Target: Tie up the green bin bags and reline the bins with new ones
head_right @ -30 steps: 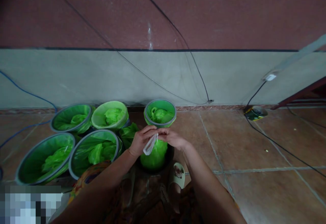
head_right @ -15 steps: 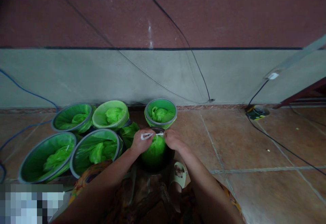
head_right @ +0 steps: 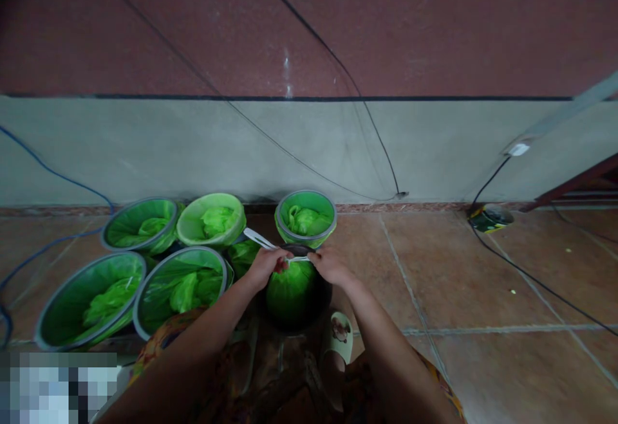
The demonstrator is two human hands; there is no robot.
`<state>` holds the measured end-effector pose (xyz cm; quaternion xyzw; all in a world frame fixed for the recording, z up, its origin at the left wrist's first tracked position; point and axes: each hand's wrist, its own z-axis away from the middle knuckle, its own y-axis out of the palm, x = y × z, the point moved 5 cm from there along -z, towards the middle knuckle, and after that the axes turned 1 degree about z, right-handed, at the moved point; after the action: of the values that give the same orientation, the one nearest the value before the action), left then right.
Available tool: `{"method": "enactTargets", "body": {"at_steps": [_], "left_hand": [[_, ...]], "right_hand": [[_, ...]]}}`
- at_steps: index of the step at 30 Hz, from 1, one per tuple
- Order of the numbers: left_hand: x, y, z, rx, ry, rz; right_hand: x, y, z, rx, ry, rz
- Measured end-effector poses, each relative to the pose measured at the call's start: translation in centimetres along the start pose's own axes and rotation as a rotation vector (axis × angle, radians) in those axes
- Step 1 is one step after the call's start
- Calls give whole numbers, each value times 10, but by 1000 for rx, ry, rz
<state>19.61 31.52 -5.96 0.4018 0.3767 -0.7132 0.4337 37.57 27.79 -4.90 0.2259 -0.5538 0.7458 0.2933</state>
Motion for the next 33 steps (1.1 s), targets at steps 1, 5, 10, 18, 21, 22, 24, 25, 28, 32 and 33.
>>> {"method": "enactTargets", "body": {"at_steps": [1,5,10,18,21,22,24,25,28,32,33], "left_hand": [[-1,5,2,34,-7,119],[-3,17,7,139,-16,367],[-11,24,9,300,172,223],[-19,26,13,303,278,109],[-20,26,12,289,276,126],[-19,25,11,277,254,136],[-15,24,9,232,171,167],[-12,23,8,202,116,191],[-3,17,8,121,-32,288],[1,12,8,98,-89,391],[1,11,8,92,-82,397]], "right_hand": [[6,-3,1,-6,-22,-60],[33,-12,8,-93,-157,-262],[59,-16,15,-175,-331,-346],[35,7,8,-3,19,-481],[35,12,9,63,0,-509],[35,12,9,78,-18,-503],[33,11,8,94,-31,-466],[31,10,8,90,-28,-437],[25,6,7,39,-27,-313],[26,6,8,97,-87,-251],[26,8,9,127,-92,-250]]}}
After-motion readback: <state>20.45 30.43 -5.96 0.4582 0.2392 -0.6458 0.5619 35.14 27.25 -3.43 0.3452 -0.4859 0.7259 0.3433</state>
